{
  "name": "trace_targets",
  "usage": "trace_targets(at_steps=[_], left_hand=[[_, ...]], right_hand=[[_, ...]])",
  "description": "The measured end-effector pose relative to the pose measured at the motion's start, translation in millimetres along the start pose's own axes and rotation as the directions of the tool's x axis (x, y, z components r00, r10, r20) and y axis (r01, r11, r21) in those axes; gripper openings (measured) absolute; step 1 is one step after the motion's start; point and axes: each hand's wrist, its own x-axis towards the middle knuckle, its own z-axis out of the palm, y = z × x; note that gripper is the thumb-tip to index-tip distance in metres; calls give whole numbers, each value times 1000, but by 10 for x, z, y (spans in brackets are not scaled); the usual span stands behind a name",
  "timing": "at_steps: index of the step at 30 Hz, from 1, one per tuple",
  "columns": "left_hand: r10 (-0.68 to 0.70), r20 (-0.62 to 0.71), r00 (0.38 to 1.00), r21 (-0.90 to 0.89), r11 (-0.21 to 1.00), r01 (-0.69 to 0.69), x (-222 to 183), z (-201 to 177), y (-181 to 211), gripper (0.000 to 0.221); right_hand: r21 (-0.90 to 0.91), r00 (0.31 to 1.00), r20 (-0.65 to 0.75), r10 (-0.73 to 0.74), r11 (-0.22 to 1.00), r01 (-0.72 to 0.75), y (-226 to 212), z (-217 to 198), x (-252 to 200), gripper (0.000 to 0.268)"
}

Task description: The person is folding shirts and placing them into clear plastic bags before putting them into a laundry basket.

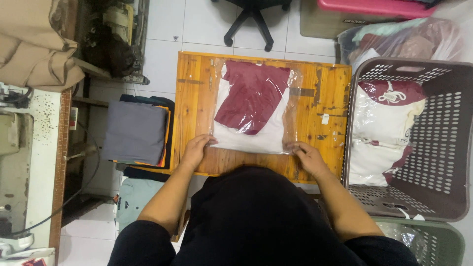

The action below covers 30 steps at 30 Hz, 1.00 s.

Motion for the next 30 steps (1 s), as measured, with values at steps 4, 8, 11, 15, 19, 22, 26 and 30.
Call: trace_targets(at_steps=[4, 8, 11, 15, 19, 22, 26, 30], left_hand=[[36, 2, 999, 111, 993, -36, -121, -33, 105, 20], [20, -11, 1000, 97, 995, -19, -101, -37, 79, 28], [-28, -102, 994, 29, 999, 31, -98, 47, 188, 31], [-96, -202, 975, 100, 988, 118, 20, 85, 90, 32], [-111, -255, 961, 168, 973, 157, 100, 106, -93, 32], [-93, -299, 950, 225, 960, 165, 82, 150, -79, 32], [-92, -359, 929, 334, 917, 219, 83, 215, -120, 29], [19, -445, 895, 497, 837, 230, 146, 226, -133, 17]], right_hand=[[-177, 977, 31, -210, 961, 212, 33, 9, -109, 7], [-296, 958, 59, -280, 912, 284, 94, 10, -137, 10], [-185, 989, -82, -123, 977, 106, 110, 71, -109, 15], [-44, 994, -97, 50, 998, -54, -52, 123, -15, 21], [62, 984, -69, 162, 985, -158, 56, 101, 105, 23], [61, 976, -48, 213, 976, -210, -182, 108, 76, 23], [37, 969, -23, 248, 968, -247, -92, 99, 54, 25], [-121, 925, -153, 348, 922, -368, 247, 131, 204, 33]])
